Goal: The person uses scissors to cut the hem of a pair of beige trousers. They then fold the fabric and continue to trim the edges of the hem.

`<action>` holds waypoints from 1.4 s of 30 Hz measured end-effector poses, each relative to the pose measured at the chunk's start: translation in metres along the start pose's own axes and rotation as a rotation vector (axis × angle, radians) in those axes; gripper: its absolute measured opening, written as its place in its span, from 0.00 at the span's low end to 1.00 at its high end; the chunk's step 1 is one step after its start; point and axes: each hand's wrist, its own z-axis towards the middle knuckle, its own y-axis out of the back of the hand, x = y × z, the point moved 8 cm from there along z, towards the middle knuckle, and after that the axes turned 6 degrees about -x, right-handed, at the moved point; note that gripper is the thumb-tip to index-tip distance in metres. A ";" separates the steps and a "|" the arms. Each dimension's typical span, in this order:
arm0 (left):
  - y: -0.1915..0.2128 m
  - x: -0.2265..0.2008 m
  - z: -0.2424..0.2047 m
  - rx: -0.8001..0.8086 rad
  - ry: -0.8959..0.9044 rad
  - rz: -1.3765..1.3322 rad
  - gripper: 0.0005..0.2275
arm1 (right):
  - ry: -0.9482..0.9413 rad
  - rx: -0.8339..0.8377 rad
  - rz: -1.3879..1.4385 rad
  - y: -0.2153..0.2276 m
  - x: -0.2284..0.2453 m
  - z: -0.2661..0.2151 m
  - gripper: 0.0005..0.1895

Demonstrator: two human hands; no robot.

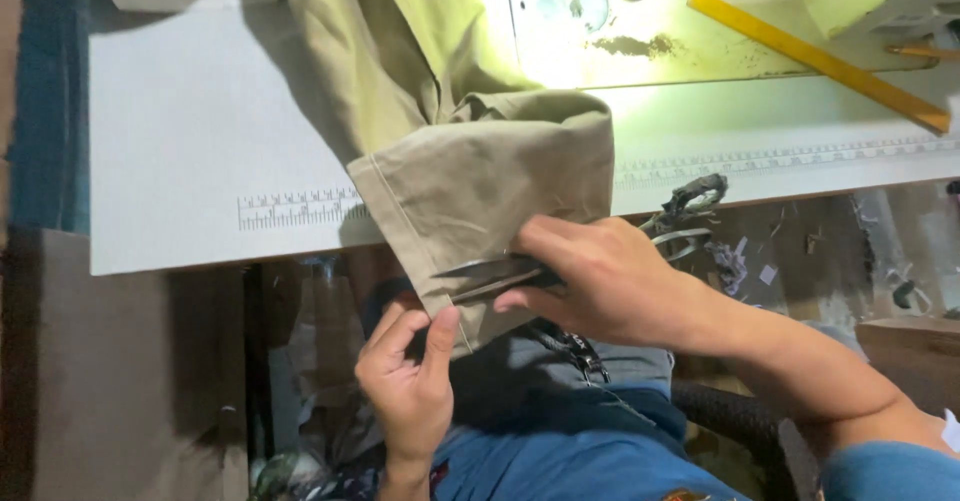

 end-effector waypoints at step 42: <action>0.005 0.031 -0.010 -0.017 0.212 0.002 0.11 | -0.017 0.088 -0.017 -0.010 -0.001 -0.003 0.22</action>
